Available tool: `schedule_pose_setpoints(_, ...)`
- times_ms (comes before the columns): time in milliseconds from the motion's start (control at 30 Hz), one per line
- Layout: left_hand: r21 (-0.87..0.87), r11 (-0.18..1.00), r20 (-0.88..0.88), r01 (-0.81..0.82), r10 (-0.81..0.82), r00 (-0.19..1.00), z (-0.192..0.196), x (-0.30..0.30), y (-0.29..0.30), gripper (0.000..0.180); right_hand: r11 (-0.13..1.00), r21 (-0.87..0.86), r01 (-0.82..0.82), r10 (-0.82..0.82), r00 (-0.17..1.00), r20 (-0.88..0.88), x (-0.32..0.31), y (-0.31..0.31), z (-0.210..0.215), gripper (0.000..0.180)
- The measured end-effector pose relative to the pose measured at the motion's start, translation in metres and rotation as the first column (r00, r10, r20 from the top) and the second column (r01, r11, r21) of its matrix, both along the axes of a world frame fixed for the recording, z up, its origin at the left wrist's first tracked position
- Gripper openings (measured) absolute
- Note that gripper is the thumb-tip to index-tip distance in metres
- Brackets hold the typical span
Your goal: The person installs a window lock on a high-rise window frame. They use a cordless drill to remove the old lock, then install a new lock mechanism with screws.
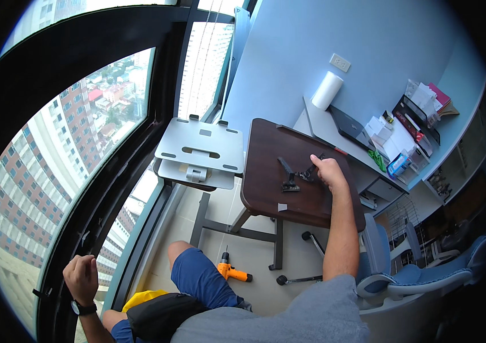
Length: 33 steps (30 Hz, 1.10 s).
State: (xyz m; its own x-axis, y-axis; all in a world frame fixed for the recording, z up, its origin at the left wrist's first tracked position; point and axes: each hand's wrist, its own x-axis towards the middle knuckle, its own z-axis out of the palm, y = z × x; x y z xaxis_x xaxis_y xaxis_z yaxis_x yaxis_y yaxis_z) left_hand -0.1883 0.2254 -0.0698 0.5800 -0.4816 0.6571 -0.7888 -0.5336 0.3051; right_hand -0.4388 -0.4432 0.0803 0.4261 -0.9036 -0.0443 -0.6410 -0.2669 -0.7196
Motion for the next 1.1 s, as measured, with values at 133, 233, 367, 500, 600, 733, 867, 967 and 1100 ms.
schedule_pose_setpoints(133, 0.008, 1.0, 0.008, -0.018, 0.018, 1.0, 0.0, 0.0, -0.001, 0.007, 0.866, -0.5, 0.001, -0.146, 0.957, -0.251, 0.008, 0.039, 0.013, 0.053)
schedule_pose_setpoints(233, -0.006, 1.0, 0.006, -0.029, 0.029, 1.0, 0.001, 0.0, -0.004, 0.007, 0.915, -0.29, -0.279, 0.241, 0.957, -0.161, 0.023, 0.072, 0.026, 0.06)
schedule_pose_setpoints(367, 0.0, 0.998, 0.021, -0.058, 0.058, 0.998, 0.004, -0.002, -0.006, 0.007, 0.89, -0.348, -0.295, 0.106, 0.876, -0.471, 0.042, 0.1, 0.033, 0.051)
schedule_pose_setpoints(500, -0.006, 0.998, 0.006, -0.061, 0.061, 0.998, 0.005, -0.003, -0.005, 0.007, 0.868, -0.356, -0.345, 0.118, 0.841, -0.528, 0.051, 0.105, 0.026, 0.033)
schedule_pose_setpoints(600, 0.004, 0.998, -0.014, -0.06, 0.06, 0.998, 0.006, -0.002, -0.004, 0.008, 0.814, -0.471, -0.34, 0.121, 0.892, -0.436, 0.05, 0.102, 0.026, 0.034)
schedule_pose_setpoints(733, 0.025, 0.999, 0.017, -0.035, 0.035, 0.999, 0.01, 0.0, -0.005, 0.008, 0.785, -0.573, -0.235, 0.177, 0.972, -0.156, 0.046, 0.115, 0.05, 0.031)
schedule_pose_setpoints(867, -0.154, 0.988, -0.159, 0.017, -0.041, 0.986, 0.025, -0.014, -0.029, 0.008, 0.748, -0.304, -0.59, 0.658, 0.722, 0.216, 0.047, 0.176, 0.066, 0.019)
schedule_pose_setpoints(967, -0.623, 0.768, -0.663, 0.145, -0.618, 0.423, 0.037, -0.063, -0.077, 0.048, 0.189, -0.339, -0.922, 0.971, 0.226, -0.075, 0.073, 0.235, 0.04, 0.022)
schedule_pose_setpoints(1100, -0.856, 0.516, -0.512, 0.034, -0.838, -0.189, 0.041, -0.126, -0.152, 0.108, -0.033, -0.389, -0.921, 0.998, -0.011, -0.059, 0.092, 0.307, -0.02, 0.025)
